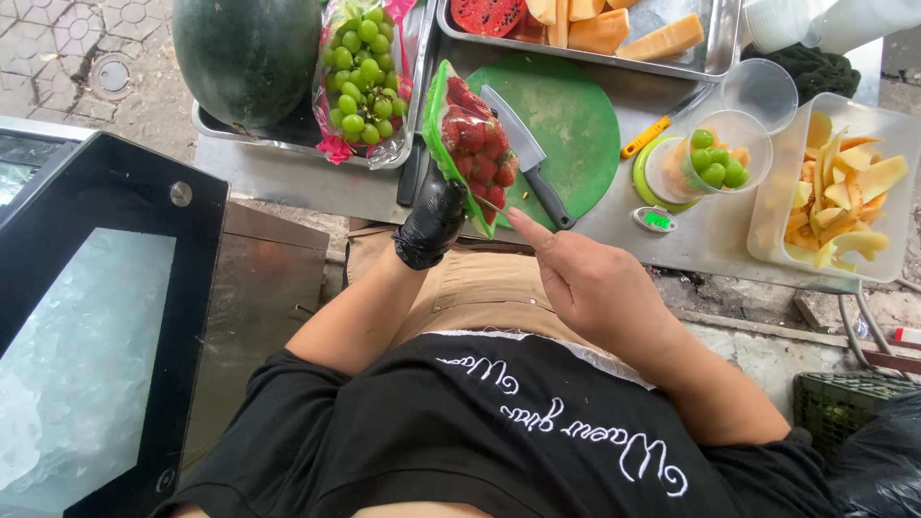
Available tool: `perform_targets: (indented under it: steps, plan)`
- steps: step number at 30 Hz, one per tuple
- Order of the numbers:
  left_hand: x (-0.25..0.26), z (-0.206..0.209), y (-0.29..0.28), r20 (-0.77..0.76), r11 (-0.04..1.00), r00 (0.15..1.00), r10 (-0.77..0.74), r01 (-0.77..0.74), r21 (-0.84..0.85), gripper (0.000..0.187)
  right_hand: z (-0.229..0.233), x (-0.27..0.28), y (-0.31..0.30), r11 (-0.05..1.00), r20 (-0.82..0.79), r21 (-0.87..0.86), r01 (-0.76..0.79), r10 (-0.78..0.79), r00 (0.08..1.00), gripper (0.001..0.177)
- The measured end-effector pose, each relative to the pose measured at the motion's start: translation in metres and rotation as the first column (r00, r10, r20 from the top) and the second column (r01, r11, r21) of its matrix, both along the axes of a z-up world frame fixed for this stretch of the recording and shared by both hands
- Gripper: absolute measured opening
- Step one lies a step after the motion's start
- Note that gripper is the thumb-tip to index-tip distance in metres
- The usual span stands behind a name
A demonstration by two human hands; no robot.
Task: Preparing a fruit cup by cutting melon and arranging grapes and strawberries.
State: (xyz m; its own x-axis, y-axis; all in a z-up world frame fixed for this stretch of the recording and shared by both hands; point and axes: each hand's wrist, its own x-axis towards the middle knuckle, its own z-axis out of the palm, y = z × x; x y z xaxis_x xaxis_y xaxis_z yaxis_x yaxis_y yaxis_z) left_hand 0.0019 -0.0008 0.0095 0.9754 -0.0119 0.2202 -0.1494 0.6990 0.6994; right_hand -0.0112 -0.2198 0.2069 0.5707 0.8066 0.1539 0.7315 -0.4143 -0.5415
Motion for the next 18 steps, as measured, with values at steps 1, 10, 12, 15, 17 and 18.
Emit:
perform_targets:
  steps: [1, 10, 12, 15, 17, 18]
  plan:
    - [-0.001, 0.006, -0.001, -0.002, 1.000, 1.000, 0.006, -0.006, -0.028, 0.097, -0.001, -0.001, -0.001, 1.000, 0.001, -0.016, 0.001, -0.001, 1.000, 0.060]
    - [-0.003, 0.055, 0.000, -0.086, 0.990, 0.995, 0.059, -0.070, -0.123, 0.073, -0.008, -0.007, -0.014, 0.988, 0.057, -0.149, 0.026, -0.018, 0.998, 0.056]
    - [-0.001, 0.059, -0.001, -0.104, 0.978, 0.989, 0.102, -0.119, -0.170, 0.067, -0.007, -0.006, -0.019, 0.977, 0.027, -0.209, 0.036, -0.031, 0.999, 0.056]
    - [0.008, 0.062, 0.003, -0.122, 0.941, 0.973, 0.194, -0.220, -0.255, 0.056, -0.018, 0.009, -0.032, 0.971, -0.105, -0.219, 0.096, -0.121, 0.987, 0.052]
    - [0.013, 0.062, 0.003, -0.125, 0.916, 0.962, 0.241, -0.268, -0.298, 0.051, -0.043, 0.032, -0.035, 0.972, -0.214, -0.179, 0.153, -0.191, 0.958, 0.049]
    - [0.013, 0.062, 0.002, -0.101, 0.922, 0.967, 0.234, -0.254, -0.293, 0.050, -0.063, 0.048, -0.033, 0.948, -0.161, -0.194, 0.252, -0.284, 0.945, 0.047]
